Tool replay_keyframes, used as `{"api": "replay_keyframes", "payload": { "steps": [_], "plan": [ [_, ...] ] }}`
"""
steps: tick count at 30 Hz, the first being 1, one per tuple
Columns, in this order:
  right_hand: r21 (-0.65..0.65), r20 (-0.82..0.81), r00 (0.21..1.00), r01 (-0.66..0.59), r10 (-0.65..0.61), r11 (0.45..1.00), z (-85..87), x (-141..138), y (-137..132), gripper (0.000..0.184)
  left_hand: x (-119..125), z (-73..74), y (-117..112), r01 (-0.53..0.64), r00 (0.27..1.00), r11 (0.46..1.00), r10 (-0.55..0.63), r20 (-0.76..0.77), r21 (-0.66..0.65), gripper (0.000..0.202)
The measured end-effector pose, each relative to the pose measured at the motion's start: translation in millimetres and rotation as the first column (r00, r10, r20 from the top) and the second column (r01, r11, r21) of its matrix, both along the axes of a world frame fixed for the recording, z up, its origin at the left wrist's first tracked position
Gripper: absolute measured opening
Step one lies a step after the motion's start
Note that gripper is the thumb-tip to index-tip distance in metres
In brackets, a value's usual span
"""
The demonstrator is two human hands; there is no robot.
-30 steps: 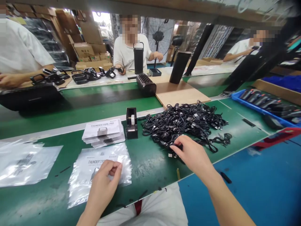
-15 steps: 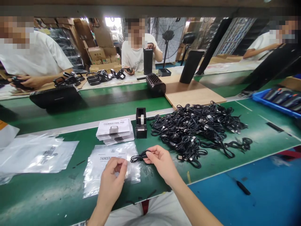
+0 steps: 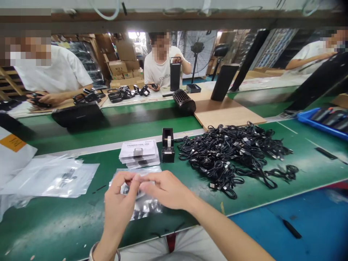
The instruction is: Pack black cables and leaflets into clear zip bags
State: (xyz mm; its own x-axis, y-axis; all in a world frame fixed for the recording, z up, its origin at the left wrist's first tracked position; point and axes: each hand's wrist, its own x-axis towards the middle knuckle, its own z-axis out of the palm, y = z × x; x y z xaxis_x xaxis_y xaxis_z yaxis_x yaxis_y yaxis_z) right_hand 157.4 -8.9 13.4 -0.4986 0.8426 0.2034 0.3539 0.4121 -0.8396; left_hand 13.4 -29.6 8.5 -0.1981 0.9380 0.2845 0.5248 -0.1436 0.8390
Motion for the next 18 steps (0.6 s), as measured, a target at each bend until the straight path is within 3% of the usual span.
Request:
{"api": "replay_keyframes", "payload": {
  "steps": [4, 8, 11, 14, 16, 18],
  "plan": [
    [0.242, 0.259, 0.961, -0.162, 0.098, 0.957, 43.9, -13, 37, 0.016, -22, 11.9, 15, -0.095, 0.989, 0.994, 0.087, 0.119, 0.060, 0.017],
    [0.271, 0.320, 0.901, -0.382, 0.292, 0.883, 89.2, -23, 64, 0.017, -43, 9.4, 25, -0.111, 0.946, 0.993, 0.097, 0.310, 0.027, 0.029],
    [0.229, 0.325, 0.829, -0.536, 0.456, 0.812, 117.9, -22, 67, 0.014, -50, 6.4, 26, 0.054, 0.900, 0.998, -0.031, 0.434, -0.042, 0.049],
    [0.234, 0.347, 0.796, -0.586, 0.496, 0.776, 134.6, -15, 61, 0.010, -48, 3.6, 22, 0.340, 0.789, 0.939, -0.254, 0.560, -0.054, 0.072],
    [0.247, 0.356, 0.813, -0.557, 0.460, 0.793, 138.5, -7, 55, 0.006, -43, 1.0, 18, 0.431, 0.728, 0.901, -0.308, 0.612, -0.058, 0.062],
    [0.246, 0.334, 0.845, -0.506, 0.418, 0.827, 136.0, 3, 50, 0.002, -37, -1.9, 14, 0.410, 0.730, 0.907, -0.267, 0.630, -0.091, 0.037]
  ]
}}
